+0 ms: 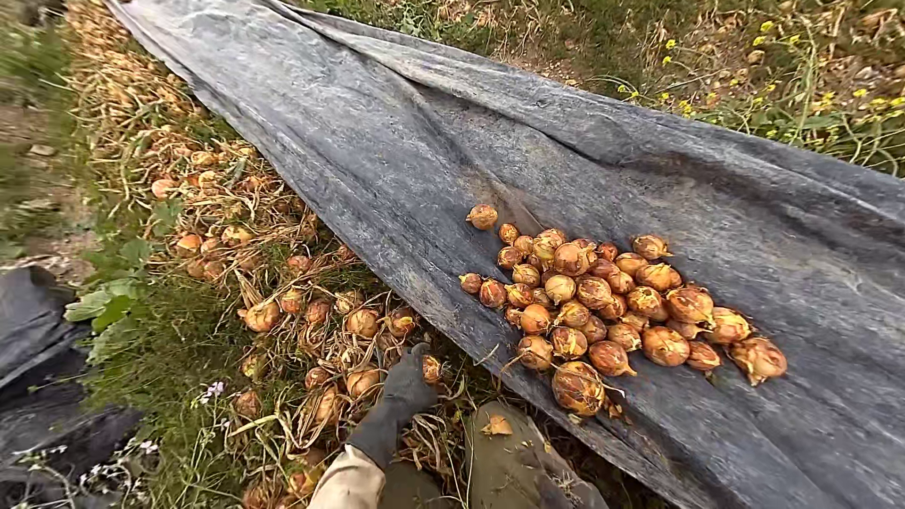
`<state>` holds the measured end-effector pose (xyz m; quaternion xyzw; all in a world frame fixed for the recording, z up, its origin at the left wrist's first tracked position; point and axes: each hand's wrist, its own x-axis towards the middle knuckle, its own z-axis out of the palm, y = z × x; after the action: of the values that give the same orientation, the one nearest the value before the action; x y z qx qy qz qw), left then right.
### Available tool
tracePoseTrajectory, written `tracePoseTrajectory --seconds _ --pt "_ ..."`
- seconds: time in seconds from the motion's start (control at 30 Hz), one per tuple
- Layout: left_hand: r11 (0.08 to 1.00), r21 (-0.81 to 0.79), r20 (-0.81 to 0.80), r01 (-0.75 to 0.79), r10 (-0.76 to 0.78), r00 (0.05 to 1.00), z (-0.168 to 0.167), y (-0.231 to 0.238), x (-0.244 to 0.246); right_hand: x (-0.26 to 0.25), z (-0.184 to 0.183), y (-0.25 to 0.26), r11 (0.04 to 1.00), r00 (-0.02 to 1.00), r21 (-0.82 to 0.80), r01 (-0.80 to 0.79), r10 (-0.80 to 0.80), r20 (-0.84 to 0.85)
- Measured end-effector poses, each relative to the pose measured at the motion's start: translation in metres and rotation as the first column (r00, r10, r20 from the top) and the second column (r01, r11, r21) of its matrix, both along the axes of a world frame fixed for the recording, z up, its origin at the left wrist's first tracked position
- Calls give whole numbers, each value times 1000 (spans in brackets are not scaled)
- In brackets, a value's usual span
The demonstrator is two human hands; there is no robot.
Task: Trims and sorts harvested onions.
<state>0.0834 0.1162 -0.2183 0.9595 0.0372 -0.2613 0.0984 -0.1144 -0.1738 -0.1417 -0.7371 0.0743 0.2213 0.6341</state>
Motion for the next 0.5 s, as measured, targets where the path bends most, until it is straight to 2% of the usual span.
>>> tracePoseTrajectory --seconds 0.1,0.17,0.23,0.27,0.3,0.33,0.4,0.43,0.5 --pt "943 -291 96 -162 197 976 56 7 -54 24 1 8 982 969 -187 -36 80 233" --pt "868 -469 186 -163 277 943 94 5 -91 40 -4 18 964 957 -250 -92 155 246" --pt "743 -658 238 -123 359 902 125 -4 -128 47 4 35 971 963 -170 -167 198 182" --pt "696 -714 261 -76 365 894 140 -11 -144 45 13 45 984 972 -66 -163 172 158" --pt "687 -726 301 -11 332 894 152 -17 -158 40 25 56 990 977 33 -138 131 167" --pt "721 -690 342 57 256 904 163 -20 -170 33 39 64 990 978 83 -111 94 184" --pt "842 -521 367 140 73 927 178 -24 -189 21 56 73 983 978 170 -63 26 207" --pt "866 -477 347 150 29 937 182 -25 -197 18 53 75 984 973 168 -65 25 231" --pt "865 -499 181 61 34 983 188 -26 -211 11 42 73 988 943 82 -132 100 318"
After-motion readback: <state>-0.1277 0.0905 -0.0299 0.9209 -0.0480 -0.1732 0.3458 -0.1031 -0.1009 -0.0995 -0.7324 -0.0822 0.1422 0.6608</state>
